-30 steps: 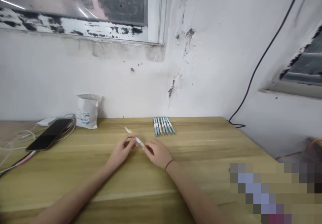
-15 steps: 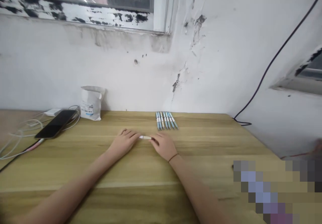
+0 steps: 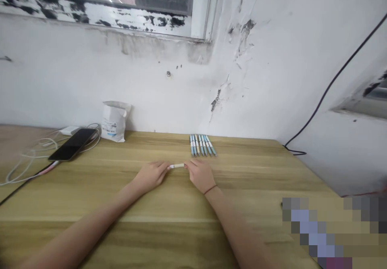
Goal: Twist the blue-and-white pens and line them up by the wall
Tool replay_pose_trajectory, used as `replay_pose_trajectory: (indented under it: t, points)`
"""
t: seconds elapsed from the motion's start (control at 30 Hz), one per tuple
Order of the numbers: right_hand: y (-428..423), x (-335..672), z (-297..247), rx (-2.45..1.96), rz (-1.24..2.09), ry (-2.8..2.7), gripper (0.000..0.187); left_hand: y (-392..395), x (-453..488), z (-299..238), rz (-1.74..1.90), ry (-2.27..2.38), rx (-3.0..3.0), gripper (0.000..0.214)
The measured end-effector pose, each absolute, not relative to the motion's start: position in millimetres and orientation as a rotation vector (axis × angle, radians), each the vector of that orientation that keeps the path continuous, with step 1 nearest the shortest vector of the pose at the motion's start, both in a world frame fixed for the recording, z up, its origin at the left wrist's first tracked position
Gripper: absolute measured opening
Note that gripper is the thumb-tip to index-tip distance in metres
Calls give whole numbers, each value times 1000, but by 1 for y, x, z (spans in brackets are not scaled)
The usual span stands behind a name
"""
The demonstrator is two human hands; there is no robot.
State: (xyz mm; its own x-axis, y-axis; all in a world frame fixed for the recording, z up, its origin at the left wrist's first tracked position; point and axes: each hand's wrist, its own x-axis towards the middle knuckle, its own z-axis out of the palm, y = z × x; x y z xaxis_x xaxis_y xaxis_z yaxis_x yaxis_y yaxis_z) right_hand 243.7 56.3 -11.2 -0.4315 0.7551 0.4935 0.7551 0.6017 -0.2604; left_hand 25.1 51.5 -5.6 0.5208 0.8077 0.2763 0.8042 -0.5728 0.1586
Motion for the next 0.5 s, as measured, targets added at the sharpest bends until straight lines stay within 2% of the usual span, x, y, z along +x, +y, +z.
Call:
replay_pose_trajectory:
  t: [0.1, 0.23, 0.4, 0.5]
  points:
    - [56, 245, -11, -1188, 147, -2165, 20, 52, 25, -5, 525, 1441, 2768, 32]
    - [56, 243, -13, -1241, 378, -2093, 24, 52, 25, -5, 594, 1391, 2817, 30]
    - [55, 238, -15, -1225, 426, -1986, 20, 49, 25, -4, 588, 1348, 2808, 50]
    - [52, 237, -13, -1177, 465, -1978, 20, 47, 26, -3, 604, 1396, 2779, 39]
